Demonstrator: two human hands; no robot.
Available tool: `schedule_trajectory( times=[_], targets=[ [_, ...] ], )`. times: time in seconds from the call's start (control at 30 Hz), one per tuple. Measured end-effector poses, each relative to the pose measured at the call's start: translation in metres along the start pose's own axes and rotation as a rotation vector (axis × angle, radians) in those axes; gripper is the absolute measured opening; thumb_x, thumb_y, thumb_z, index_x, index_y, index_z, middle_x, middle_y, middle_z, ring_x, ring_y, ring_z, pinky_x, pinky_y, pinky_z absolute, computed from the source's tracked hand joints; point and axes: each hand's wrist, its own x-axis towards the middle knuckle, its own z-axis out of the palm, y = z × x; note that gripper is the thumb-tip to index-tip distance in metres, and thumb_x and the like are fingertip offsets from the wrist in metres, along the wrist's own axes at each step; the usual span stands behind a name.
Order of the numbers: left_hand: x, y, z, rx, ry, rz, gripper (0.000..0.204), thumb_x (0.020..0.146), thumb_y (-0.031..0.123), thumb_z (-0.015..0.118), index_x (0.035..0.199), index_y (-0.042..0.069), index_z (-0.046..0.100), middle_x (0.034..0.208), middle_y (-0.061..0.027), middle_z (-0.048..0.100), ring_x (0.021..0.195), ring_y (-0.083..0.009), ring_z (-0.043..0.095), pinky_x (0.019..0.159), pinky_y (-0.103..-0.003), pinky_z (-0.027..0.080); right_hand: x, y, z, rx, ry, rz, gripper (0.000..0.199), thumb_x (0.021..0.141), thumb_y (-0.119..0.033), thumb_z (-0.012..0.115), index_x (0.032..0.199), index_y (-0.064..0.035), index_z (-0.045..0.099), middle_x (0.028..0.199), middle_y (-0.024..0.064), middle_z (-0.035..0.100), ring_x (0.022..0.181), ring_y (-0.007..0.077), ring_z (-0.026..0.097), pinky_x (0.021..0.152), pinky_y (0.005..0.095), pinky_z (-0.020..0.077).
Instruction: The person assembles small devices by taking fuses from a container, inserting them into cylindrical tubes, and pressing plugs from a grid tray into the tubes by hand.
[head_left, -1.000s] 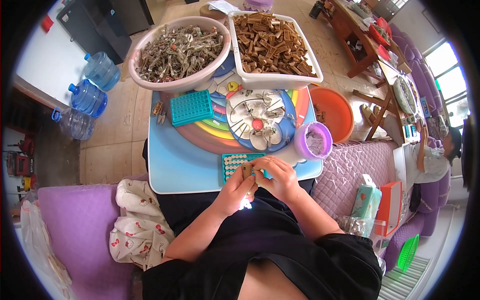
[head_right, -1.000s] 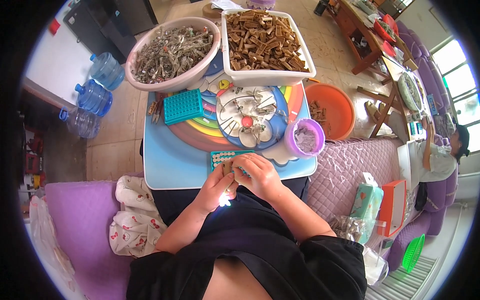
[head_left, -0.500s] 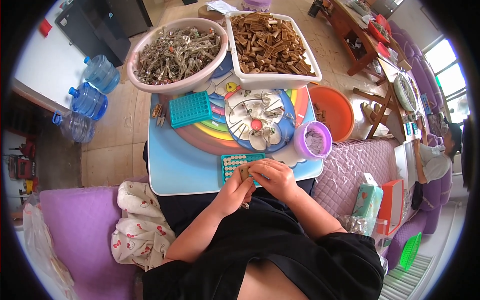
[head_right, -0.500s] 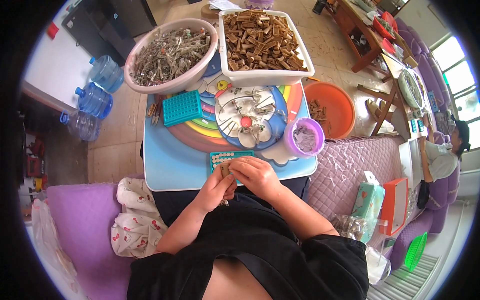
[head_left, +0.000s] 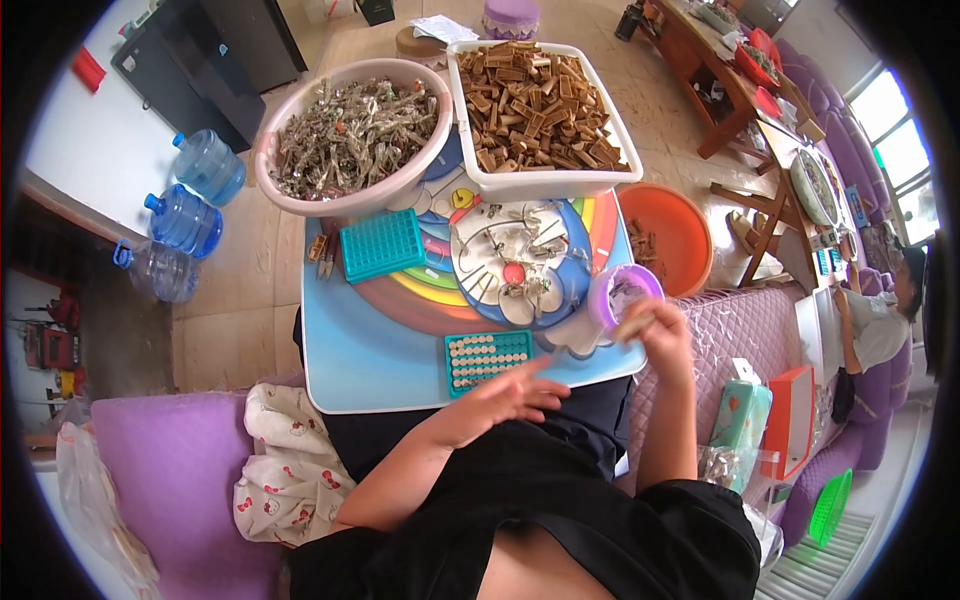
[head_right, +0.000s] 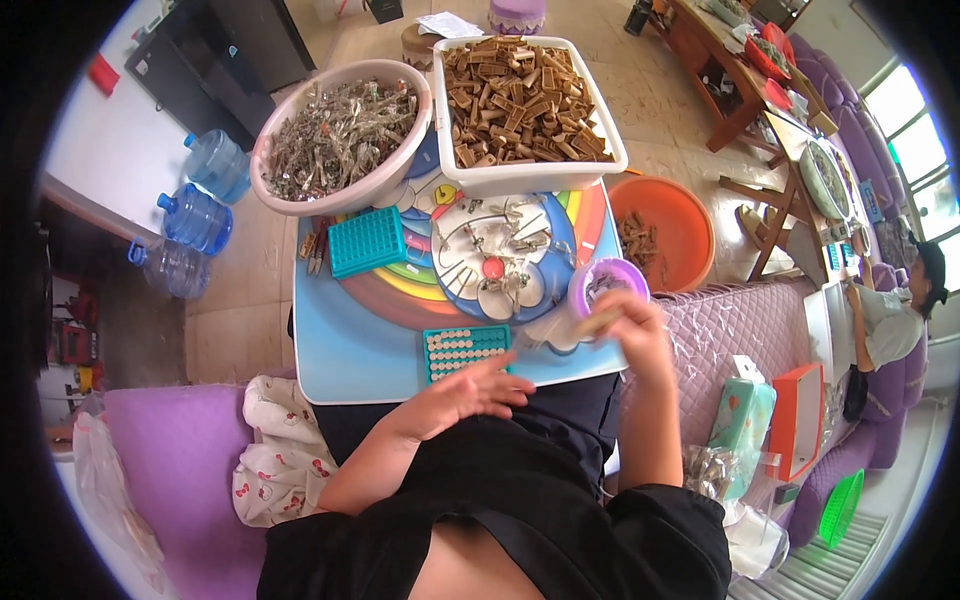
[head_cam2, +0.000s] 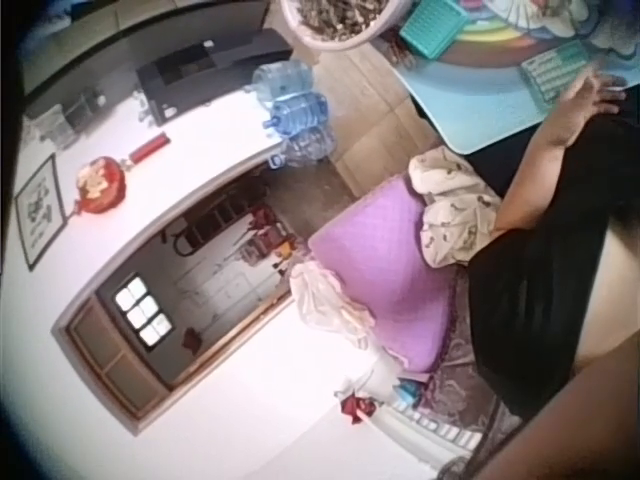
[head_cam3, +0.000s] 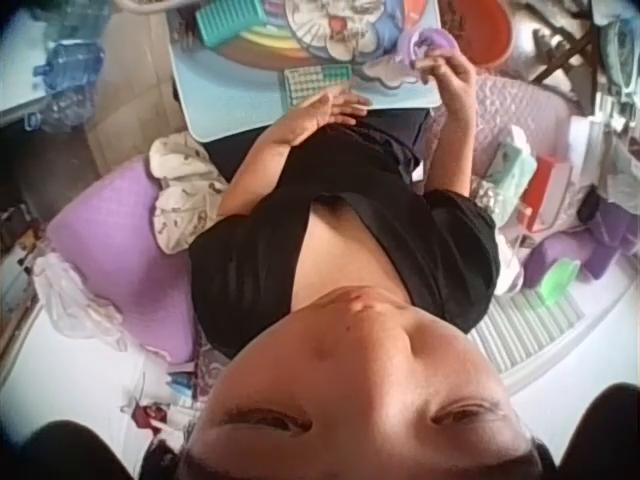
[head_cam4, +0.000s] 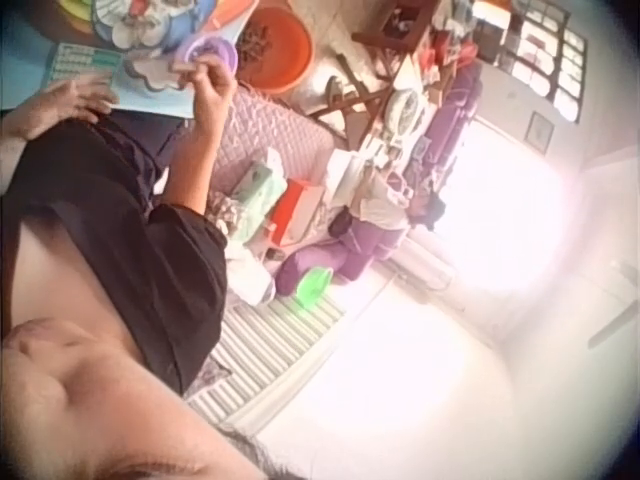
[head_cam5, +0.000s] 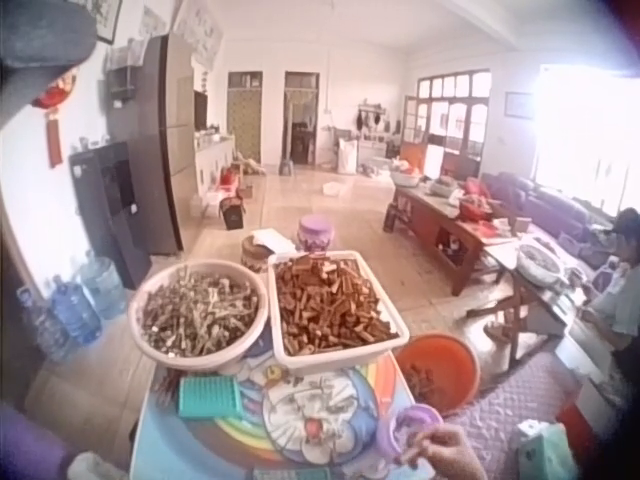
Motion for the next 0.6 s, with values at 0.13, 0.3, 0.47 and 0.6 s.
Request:
schedule_trajectory(
  times=[0.13, 0.3, 0.47, 0.6],
  targets=[
    [-0.004, 0.005, -0.026, -0.060, 0.196, 0.171, 0.069, 0.091, 0.047, 0.047, 0.138, 0.000, 0.029, 0.123, -0.0157, 0.052, 0.110, -0.0216, 0.053, 0.094, -0.034, 0.042, 0.033, 0.049, -0.140, -0.020, 0.762, -0.114, 0.025, 0.086, -0.024, 0.065, 0.093, -0.0018, 0.058, 0.070, 0.0052, 0.060, 0.050, 0.0079, 0.050, 0.045, 0.0197, 0.0402],
    [-0.009, 0.000, -0.036, -0.116, 0.268, 0.093, 0.058, 0.091, 0.041, 0.049, 0.127, -0.003, 0.040, 0.109, -0.0133, 0.058, 0.101, -0.0210, 0.058, 0.090, -0.031, 0.044, 0.074, 0.114, -0.257, -0.561, 1.041, 0.003, 0.027, 0.083, -0.024, 0.067, 0.096, -0.0015, 0.060, 0.078, 0.0060, 0.063, 0.066, 0.0156, 0.062, 0.056, 0.0253, 0.0481],
    [-0.027, -0.001, -0.041, -0.131, 0.390, 0.145, 0.054, 0.091, 0.037, 0.049, 0.126, -0.004, 0.041, 0.108, -0.0132, 0.058, 0.100, -0.0213, 0.058, 0.089, -0.031, 0.044, 0.188, 0.014, -0.110, -0.763, 0.606, -0.291, 0.020, 0.083, -0.013, 0.062, 0.099, -0.0018, 0.064, 0.089, 0.0110, 0.066, 0.081, 0.0160, 0.063, 0.071, 0.0291, 0.0486],
    [-0.013, 0.008, -0.038, -0.104, 0.371, 0.148, 0.051, 0.092, 0.034, 0.049, 0.126, -0.003, 0.042, 0.107, -0.0124, 0.059, 0.100, -0.0213, 0.058, 0.089, -0.032, 0.044, 0.252, -0.017, 0.023, -1.243, -0.064, -0.327, 0.022, 0.081, -0.021, 0.062, 0.099, -0.0092, 0.063, 0.087, 0.0093, 0.062, 0.083, 0.0267, 0.061, 0.073, 0.0352, 0.0490]
  ],
)
